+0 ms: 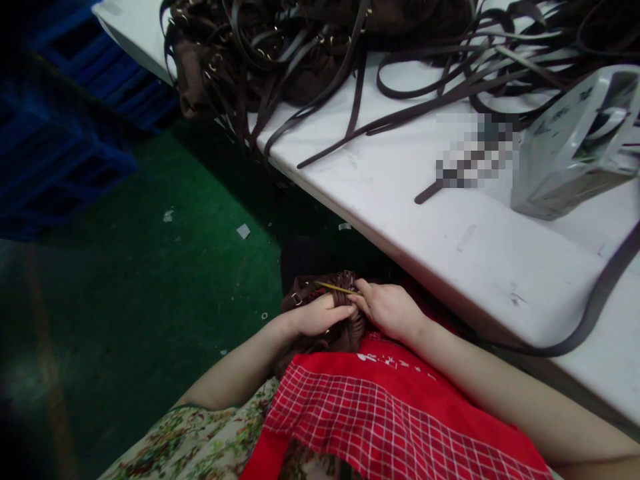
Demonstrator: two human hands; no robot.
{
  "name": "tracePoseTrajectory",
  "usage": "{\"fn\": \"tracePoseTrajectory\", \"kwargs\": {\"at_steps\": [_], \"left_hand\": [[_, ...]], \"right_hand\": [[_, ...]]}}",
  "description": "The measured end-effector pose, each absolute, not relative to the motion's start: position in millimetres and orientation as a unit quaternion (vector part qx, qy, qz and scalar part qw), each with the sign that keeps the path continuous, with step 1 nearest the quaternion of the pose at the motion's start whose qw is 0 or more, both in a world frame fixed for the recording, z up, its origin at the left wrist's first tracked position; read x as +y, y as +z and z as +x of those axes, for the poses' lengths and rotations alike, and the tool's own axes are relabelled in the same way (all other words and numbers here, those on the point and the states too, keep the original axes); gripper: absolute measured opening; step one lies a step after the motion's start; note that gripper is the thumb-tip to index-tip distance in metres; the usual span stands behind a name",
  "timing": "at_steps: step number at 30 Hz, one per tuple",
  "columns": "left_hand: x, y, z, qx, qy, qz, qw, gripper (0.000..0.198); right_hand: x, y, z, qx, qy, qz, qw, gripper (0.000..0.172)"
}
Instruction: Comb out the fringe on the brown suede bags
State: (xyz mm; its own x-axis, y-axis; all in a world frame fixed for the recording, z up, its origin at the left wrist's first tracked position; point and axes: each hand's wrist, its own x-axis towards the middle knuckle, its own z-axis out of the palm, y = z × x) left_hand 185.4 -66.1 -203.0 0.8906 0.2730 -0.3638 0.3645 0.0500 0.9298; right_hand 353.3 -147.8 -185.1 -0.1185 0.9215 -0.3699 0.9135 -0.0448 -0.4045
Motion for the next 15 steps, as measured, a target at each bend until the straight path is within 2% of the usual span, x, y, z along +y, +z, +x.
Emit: {"fn": "tracePoseTrajectory", "kwargs": {"at_steps": [5, 11, 15], "left_hand": [[-74.9, -202.0, 194.2, 0.288, -0.023, 0.764, 0.577, 0.037], [-76.3, -212.9, 208.1, 0.248, -0.122, 0.857, 0.435, 0.036], [-76.1, -226.1, 209.5, 0.243, -0.111, 0.836, 0.479, 0.031]], "right_hand": [[-141.8, -190.6, 348.8, -0.633, 0.283, -0.720, -0.013, 0.028], [-136.5, -207.7, 343.3, -0.595, 0.347, -0.724, -0.032, 0.027], [-138.4, -225.2, 344.8, -0.565, 0.370, -0.737, -0.025, 0.031]]}}
